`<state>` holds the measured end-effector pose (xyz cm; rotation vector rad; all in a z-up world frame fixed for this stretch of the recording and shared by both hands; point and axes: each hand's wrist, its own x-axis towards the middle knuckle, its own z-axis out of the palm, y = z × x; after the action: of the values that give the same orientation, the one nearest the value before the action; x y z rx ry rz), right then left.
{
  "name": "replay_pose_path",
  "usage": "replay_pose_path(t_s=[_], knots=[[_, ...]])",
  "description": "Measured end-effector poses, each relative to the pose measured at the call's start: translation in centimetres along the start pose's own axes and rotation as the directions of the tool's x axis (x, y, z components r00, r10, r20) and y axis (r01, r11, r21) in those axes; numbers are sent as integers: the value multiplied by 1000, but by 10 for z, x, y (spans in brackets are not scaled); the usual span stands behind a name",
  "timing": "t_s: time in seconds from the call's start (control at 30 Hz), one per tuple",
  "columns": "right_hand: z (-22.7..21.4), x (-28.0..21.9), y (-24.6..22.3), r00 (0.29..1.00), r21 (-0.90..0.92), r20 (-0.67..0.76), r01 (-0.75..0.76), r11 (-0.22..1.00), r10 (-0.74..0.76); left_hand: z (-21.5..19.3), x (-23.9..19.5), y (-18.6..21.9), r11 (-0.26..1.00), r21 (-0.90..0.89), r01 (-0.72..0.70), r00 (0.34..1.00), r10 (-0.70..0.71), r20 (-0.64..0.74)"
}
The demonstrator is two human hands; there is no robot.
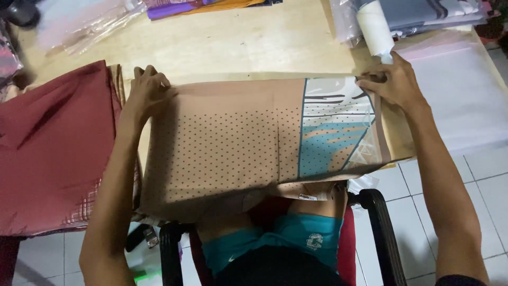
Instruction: The person uses a white lint roller to roll over a patterned fabric laid flat on a table. They roll the fabric in multiple directions, lift and fold it, and continue rolling the folded sections.
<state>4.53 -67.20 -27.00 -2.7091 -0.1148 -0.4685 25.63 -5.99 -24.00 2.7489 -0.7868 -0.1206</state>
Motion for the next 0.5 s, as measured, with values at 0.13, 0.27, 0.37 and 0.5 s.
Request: replay_pose_path(t_s=[0.13,0.27,0.37,0.5], knots=[[-2,5,1,997,33,70,18,999,-20,-5,-17,-2,997,-34,-68,996,66,-58],[-15,3,-12,986,41,-30,165,985,-164,-43,-52,30,961,-247,-124,984,88,-152],[-40,-12,-22,979,118,-151,153,981,-135,-84,-93,64,893,-332,-304,922,189,-337],[-84,-47,-50,912,71,-402,120,990,-82,-122,-162,86,938,-179,-298,852,176,-493]])
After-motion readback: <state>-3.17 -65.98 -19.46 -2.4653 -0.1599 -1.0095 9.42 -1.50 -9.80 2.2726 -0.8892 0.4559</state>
